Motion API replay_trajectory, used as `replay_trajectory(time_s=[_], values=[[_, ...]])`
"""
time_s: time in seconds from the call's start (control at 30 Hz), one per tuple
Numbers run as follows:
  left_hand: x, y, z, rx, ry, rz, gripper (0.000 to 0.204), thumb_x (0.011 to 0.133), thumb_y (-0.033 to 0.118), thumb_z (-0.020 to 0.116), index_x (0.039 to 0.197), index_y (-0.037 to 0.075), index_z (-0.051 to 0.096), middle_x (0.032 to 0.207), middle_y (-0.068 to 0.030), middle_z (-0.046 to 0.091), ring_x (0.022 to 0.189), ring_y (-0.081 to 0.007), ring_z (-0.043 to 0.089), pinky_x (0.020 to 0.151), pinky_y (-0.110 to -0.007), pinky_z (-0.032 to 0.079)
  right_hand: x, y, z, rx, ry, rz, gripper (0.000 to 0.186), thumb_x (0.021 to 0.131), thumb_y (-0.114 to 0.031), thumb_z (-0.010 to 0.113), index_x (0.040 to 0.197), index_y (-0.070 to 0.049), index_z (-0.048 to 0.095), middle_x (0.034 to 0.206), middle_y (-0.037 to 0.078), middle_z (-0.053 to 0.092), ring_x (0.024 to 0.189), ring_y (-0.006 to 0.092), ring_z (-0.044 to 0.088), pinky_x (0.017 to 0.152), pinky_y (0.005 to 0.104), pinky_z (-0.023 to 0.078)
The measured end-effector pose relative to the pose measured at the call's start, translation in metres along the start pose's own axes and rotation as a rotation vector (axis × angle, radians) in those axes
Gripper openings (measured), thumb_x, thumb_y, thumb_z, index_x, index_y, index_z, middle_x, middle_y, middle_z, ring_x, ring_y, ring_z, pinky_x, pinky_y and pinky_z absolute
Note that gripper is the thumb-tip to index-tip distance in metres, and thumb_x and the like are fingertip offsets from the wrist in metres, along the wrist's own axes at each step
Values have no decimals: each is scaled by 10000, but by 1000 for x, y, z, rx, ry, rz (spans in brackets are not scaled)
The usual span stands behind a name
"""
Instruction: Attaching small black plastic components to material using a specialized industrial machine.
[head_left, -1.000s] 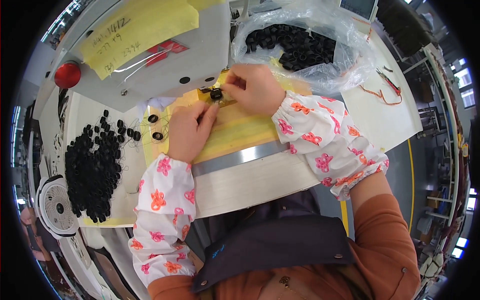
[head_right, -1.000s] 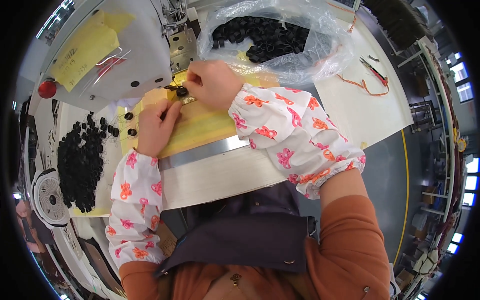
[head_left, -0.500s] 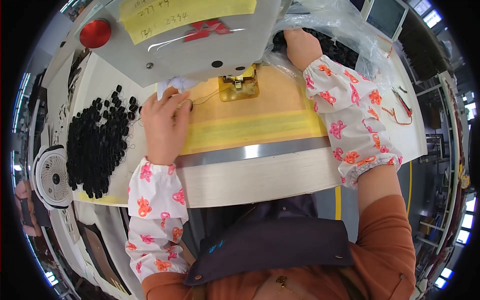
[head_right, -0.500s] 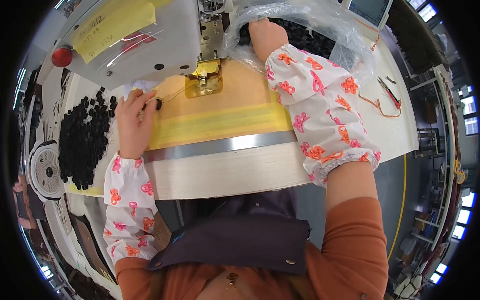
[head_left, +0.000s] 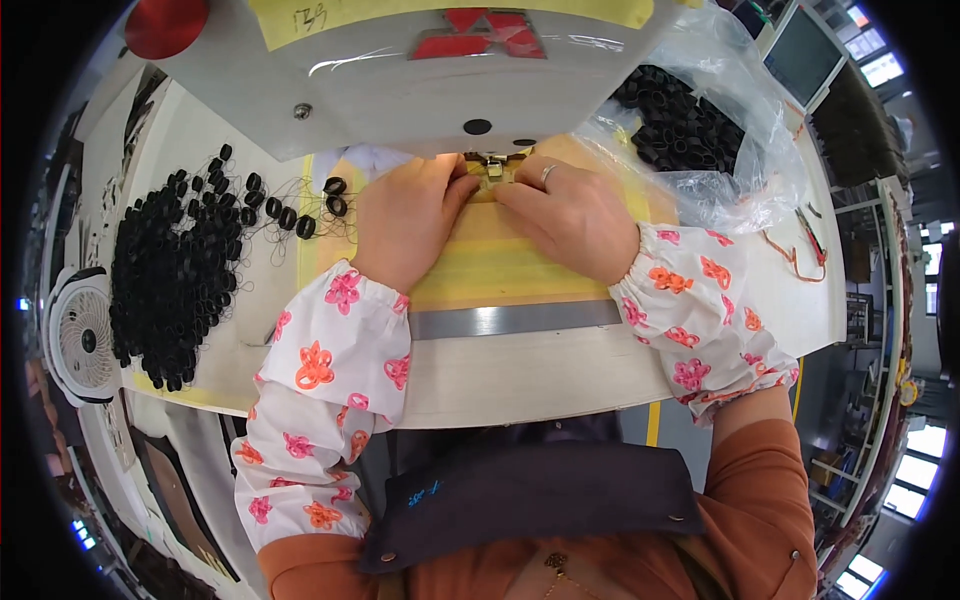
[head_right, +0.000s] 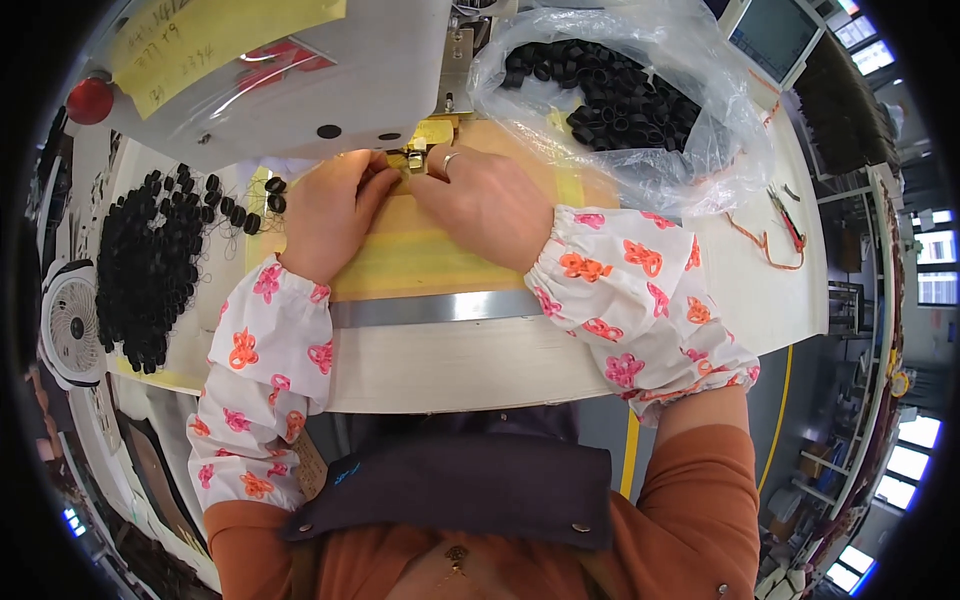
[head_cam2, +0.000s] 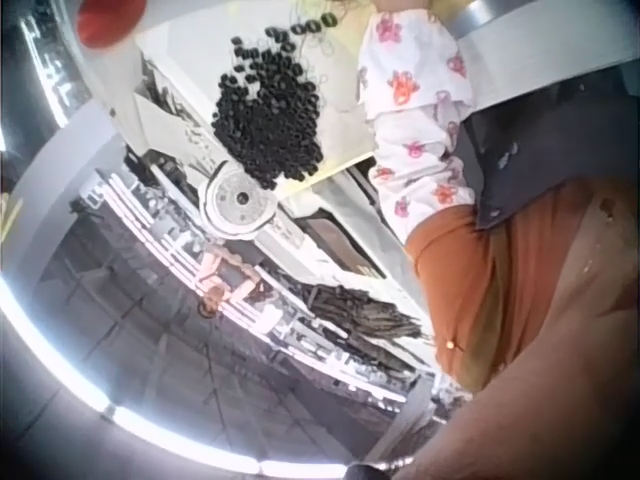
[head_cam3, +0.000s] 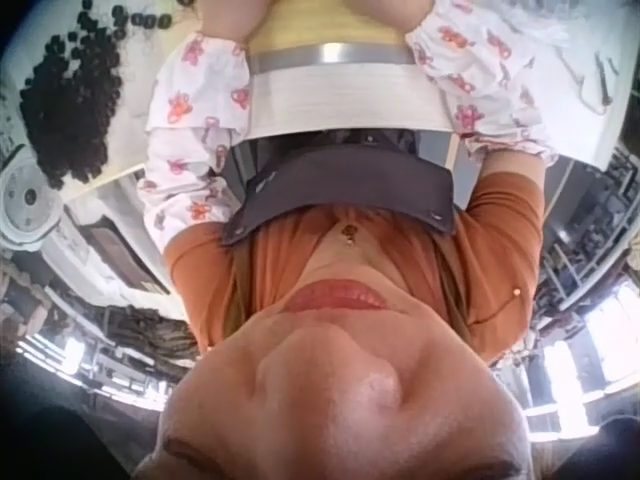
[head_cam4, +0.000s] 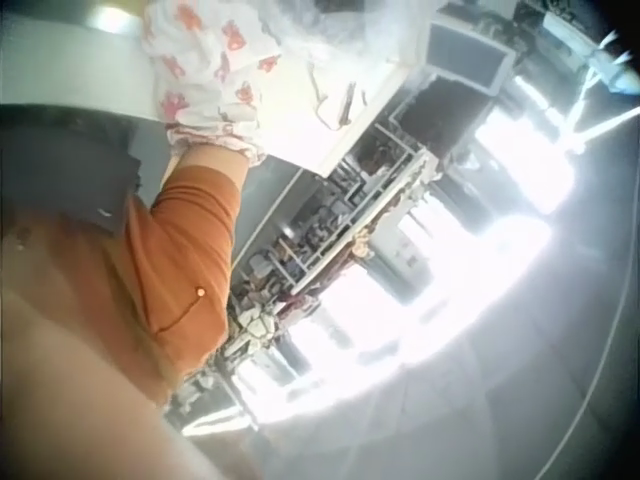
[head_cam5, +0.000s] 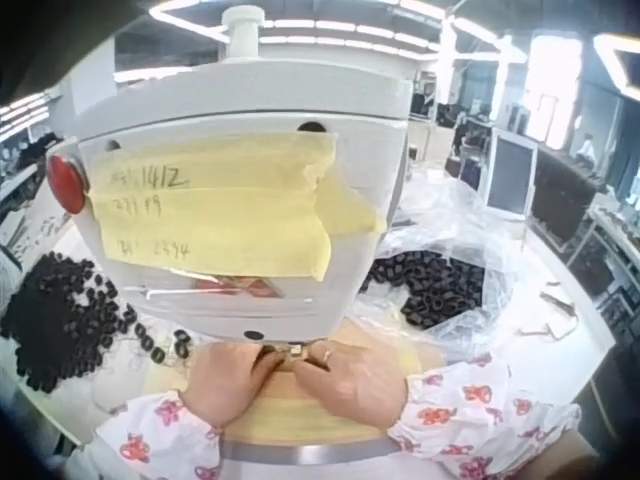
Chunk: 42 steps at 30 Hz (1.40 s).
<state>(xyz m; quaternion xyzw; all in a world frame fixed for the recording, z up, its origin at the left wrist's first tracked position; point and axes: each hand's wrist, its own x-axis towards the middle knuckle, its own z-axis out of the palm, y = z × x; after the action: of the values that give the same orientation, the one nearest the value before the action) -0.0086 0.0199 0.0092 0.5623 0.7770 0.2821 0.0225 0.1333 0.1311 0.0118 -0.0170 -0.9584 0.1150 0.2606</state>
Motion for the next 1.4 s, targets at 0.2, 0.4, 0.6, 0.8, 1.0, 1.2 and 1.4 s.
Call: replay_trajectory(time_s=[0.2, 0.4, 0.6, 0.8, 1.0, 1.2, 1.4], values=[[1, -7, 11, -23, 89, 134, 144, 775, 146, 579, 788, 6, 544, 718, -145, 566, 649, -306, 540, 577, -366, 426, 0, -2, 9, 240, 129, 116, 86, 691, -31, 574, 771, -26, 542, 756, 113, 509, 623, 286, 532, 535, 364, 445], [-4, 10, 9, -487, 72, 19, 79, 801, 74, 532, 812, 10, 488, 646, -138, 524, 574, -294, 507, 530, -335, 399, 1, 4, 9, 296, 120, 258, 152, 660, -10, 577, 807, -14, 542, 760, 127, 530, 612, 295, 539, 550, 354, 454], [-8, 3, 2, -711, 37, -128, 139, 802, 124, 569, 868, 7, 533, 680, -104, 571, 561, -169, 538, 526, -259, 414, 4, -5, -1, 548, 80, 425, 247, 640, 37, 554, 877, -4, 499, 753, 125, 541, 610, 253, 551, 538, 324, 452], [-5, 10, -6, -517, -221, -104, 200, 776, 196, 597, 790, -1, 566, 638, -87, 570, 554, -156, 532, 537, -257, 423, -3, -8, 9, 369, 150, 84, 309, 624, 34, 555, 915, -26, 471, 777, 105, 535, 636, 254, 554, 521, 320, 454], [-7, 3, -4, -596, -194, -22, 208, 755, 199, 598, 818, 2, 580, 621, -105, 572, 524, -178, 522, 518, -278, 415, 0, -13, 7, 94, 104, -157, 302, 651, -6, 542, 944, -13, 471, 796, 102, 521, 680, 268, 555, 533, 325, 469], [-2, -1, -2, -555, -213, -71, 179, 757, 179, 595, 787, 2, 596, 608, -96, 570, 520, -154, 522, 508, -277, 403, 0, -16, 11, 43, 202, -38, 258, 641, 56, 574, 874, -18, 493, 755, 94, 544, 596, 245, 562, 506, 312, 458], [-1, 2, 1, -554, -45, -37, 174, 744, 187, 613, 811, 27, 616, 647, -71, 595, 543, -134, 539, 510, -253, 411, 5, -11, 14, 493, 189, 360, 215, 641, 25, 582, 849, 5, 533, 676, 109, 546, 565, 232, 560, 514, 304, 460]])
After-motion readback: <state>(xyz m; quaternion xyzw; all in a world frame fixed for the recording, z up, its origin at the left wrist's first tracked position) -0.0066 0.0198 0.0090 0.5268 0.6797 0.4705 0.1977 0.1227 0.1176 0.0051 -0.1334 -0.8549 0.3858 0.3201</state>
